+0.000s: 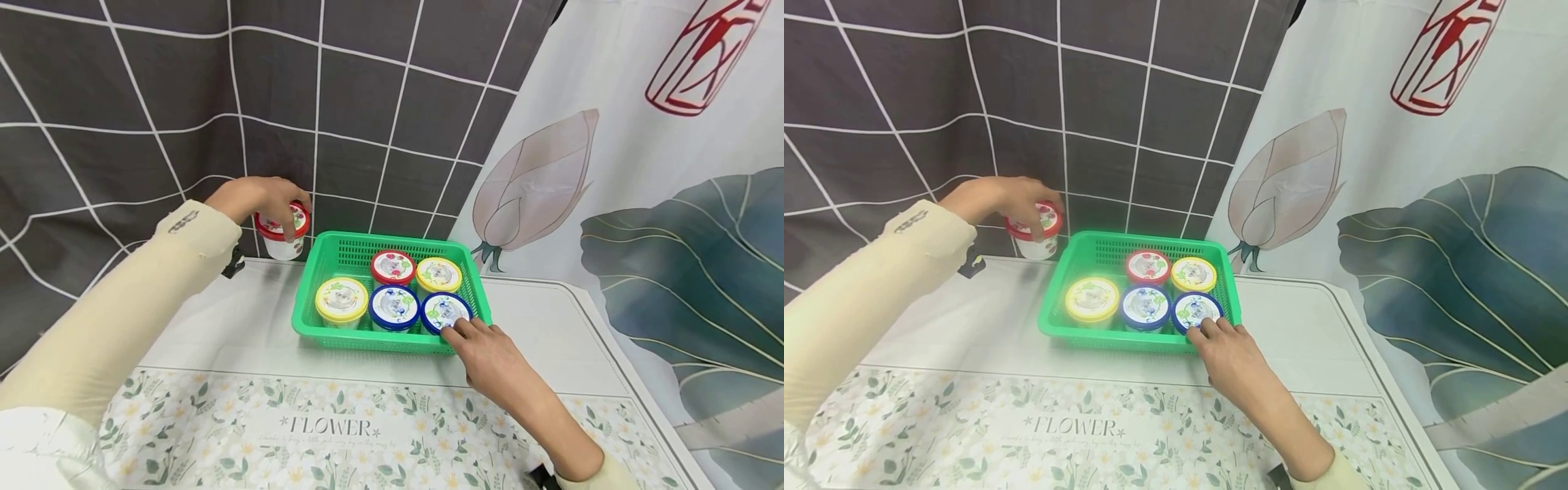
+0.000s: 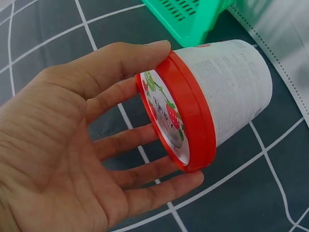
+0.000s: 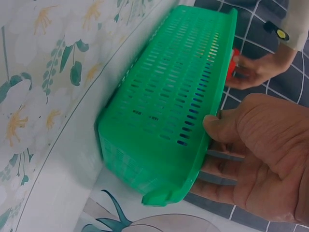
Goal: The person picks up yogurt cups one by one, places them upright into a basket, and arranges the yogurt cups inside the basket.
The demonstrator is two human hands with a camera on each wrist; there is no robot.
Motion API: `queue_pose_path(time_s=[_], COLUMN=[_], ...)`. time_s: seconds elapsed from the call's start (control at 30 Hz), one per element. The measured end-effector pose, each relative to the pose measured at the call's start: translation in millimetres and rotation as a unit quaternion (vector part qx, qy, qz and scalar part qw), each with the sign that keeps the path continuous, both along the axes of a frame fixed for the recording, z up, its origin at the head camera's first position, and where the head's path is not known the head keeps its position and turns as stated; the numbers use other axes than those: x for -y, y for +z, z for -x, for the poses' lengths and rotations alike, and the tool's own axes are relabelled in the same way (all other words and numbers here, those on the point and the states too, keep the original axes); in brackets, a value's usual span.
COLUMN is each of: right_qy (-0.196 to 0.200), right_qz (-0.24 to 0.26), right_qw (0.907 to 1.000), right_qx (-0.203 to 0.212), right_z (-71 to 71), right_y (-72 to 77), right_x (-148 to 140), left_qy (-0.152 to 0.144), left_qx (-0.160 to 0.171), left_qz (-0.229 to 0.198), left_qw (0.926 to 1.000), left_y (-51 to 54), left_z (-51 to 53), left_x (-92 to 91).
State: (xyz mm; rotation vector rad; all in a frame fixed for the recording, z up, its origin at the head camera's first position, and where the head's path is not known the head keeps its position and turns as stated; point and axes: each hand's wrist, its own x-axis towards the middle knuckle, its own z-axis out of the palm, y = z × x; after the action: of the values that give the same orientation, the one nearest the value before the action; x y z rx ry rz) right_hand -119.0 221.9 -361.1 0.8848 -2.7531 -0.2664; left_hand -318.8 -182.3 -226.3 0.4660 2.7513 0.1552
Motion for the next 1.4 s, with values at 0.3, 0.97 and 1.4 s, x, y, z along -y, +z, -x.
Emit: queue_pose_path(time_s=[0.3, 0.97, 1.4], right_qy=[-0.002, -0.006, -0.015], right_qz=[0.0, -0.001, -0.01], right_qw=[1.0, 1.0, 0.9998], right_qx=[-0.004, 0.001, 0.013], right_z=[0.5, 0.2, -0.3], right_y=[0.6, 0.8, 0.5], right_x=[1.2, 1.7, 3.5], left_qy=[-0.01, -0.031, -0.04], left_qx=[-0.016, -0.027, -0.032], left_qz=[0.018, 0.03, 0.007], left_qw=[0.9997, 0.9987, 0.9987], left_y=[12.3, 17.8, 19.4], left_z=[-1.5, -3.7, -6.5], left_x=[-11.0, -28.8, -48.3])
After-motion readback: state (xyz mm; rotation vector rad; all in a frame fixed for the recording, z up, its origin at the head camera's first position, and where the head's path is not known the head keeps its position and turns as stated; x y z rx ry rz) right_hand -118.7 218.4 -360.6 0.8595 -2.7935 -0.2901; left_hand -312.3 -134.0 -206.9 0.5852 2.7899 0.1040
